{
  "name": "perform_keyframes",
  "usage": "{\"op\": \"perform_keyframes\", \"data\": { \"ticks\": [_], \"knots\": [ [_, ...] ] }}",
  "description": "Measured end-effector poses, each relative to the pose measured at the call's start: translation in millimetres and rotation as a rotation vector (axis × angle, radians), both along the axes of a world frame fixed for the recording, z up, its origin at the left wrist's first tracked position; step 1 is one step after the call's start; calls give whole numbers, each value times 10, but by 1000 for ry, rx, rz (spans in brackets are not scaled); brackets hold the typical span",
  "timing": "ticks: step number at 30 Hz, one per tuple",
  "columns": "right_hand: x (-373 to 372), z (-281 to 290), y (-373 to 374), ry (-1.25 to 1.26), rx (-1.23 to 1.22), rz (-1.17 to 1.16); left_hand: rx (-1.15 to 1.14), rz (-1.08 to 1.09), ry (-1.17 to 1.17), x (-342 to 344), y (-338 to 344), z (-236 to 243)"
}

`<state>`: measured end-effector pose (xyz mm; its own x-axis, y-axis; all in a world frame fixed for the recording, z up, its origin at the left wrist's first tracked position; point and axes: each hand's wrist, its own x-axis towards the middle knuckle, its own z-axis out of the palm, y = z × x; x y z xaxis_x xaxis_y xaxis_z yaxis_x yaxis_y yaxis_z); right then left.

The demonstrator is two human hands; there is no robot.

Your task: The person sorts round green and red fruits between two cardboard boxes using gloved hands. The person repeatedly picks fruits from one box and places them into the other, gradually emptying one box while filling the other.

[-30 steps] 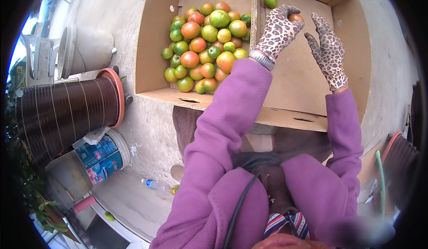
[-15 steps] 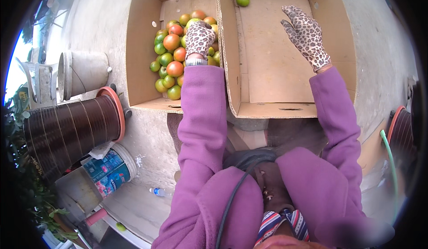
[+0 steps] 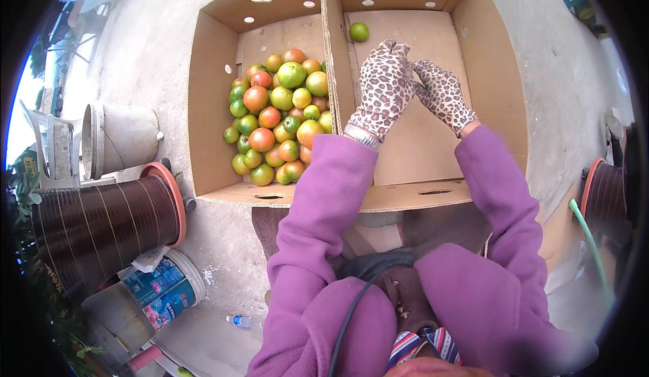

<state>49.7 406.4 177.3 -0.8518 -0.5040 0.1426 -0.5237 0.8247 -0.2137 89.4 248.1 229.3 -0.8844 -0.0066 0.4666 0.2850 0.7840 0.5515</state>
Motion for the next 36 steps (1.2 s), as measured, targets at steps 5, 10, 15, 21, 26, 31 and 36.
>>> {"op": "perform_keyframes", "data": {
  "ticks": [5,10,15,21,26,31,36],
  "knots": [
    [-164,60,-251,-264,164,60,-34,134,-48,58,101,126],
    [-1237,-917,-789,-402,-289,-11,-7,86,45,-148,-2,-196],
    [-1418,-792,-1247,-192,118,24,-92,136,-135,-121,-73,-235],
    [-1105,-459,-1009,-178,74,-23,-57,318,-79,-179,-192,-385],
    [-491,203,-489,-128,-240,-107,344,231,-352,-141,-209,-253],
    [159,447,-436,-97,-415,-37,686,-169,-405,-183,-207,-230],
    [381,529,-408,37,-500,-43,702,-10,-192,-172,-243,-158]
  ]
}}
